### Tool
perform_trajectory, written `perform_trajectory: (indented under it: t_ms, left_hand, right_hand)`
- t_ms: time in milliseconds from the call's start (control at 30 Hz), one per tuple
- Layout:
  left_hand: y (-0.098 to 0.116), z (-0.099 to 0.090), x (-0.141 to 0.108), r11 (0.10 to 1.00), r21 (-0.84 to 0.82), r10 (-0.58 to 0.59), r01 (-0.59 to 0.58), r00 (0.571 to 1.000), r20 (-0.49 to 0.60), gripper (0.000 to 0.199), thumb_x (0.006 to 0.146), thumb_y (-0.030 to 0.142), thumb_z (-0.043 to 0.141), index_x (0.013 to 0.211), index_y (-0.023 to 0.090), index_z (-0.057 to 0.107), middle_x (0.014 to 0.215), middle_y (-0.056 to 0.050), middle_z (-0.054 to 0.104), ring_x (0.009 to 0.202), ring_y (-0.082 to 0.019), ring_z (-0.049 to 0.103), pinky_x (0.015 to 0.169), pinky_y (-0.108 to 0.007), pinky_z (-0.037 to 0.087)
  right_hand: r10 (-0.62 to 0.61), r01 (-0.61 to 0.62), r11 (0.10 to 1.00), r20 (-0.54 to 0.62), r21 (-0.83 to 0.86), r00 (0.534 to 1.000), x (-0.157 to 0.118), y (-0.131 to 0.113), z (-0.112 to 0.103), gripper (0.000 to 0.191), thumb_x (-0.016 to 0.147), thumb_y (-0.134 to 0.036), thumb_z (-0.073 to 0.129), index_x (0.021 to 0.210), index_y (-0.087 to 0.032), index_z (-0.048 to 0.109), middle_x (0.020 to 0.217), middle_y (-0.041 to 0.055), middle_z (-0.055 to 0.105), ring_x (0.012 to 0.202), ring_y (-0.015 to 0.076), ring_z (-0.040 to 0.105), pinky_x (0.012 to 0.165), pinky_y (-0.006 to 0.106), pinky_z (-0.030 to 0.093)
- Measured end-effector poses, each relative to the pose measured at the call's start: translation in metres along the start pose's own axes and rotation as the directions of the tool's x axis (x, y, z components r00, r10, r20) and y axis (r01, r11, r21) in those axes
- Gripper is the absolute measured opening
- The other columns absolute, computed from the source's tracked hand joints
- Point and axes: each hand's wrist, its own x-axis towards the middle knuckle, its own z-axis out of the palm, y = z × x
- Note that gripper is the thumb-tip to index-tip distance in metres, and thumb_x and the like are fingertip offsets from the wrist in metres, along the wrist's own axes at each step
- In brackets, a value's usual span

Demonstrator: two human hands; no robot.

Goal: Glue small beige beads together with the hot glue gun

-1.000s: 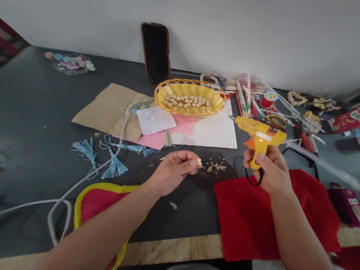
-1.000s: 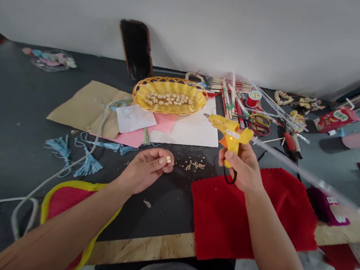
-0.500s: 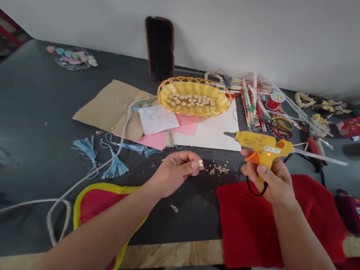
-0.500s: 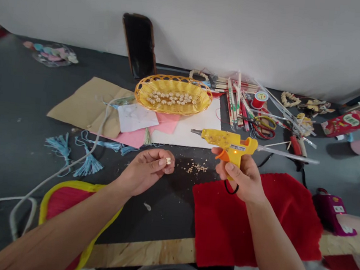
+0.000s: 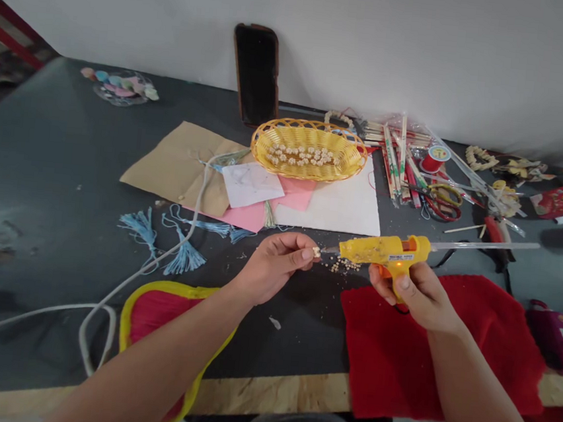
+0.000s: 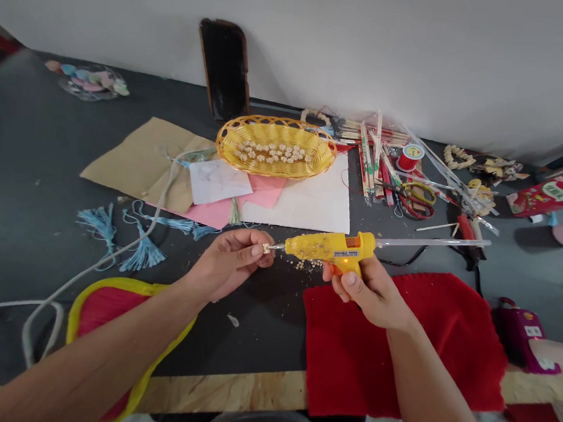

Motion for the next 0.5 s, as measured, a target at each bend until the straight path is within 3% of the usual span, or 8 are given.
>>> perform_trajectory:
  t_ms: [100,500]
  left_hand:
    - [-0.0001,0.0004,-0.0001,1.000,0.005,0.010,-0.010,1.000,0.011,0.023,0.065,0.034,0.084,0.068,0.015,0.072,0.066,0.000,0.064,0.059,-0.008,0.051,0.059,-0.022,0.038]
    - [-0.0005,-0.0005,0.0001,1.000,-0.004,0.019,-0.019,0.999,0.031,0.021,0.066,0.033,0.083,0.068,0.015,0.072,0.067,-0.001,0.064,0.060,-0.009,0.051,0.059,-0.023,0.039]
  right_hand:
    - [-0.001,0.001,1.000,0.001,-0.004,1.000,-0.0017,0.0029,-0.0005,0.030,0.096,-0.045,0.048,0.100,-0.017,0.057,0.079,0.0022,0.052,0.054,0.0076,0.042,0.048,0.025,0.034]
    - [-0.017,0.018,0.997,0.023,-0.076,1.000,0.0017,-0.0013,-0.0009,0.033,0.095,-0.049,0.047,0.093,-0.017,0.055,0.067,-0.0020,0.048,0.052,0.0080,0.041,0.050,0.025,0.037]
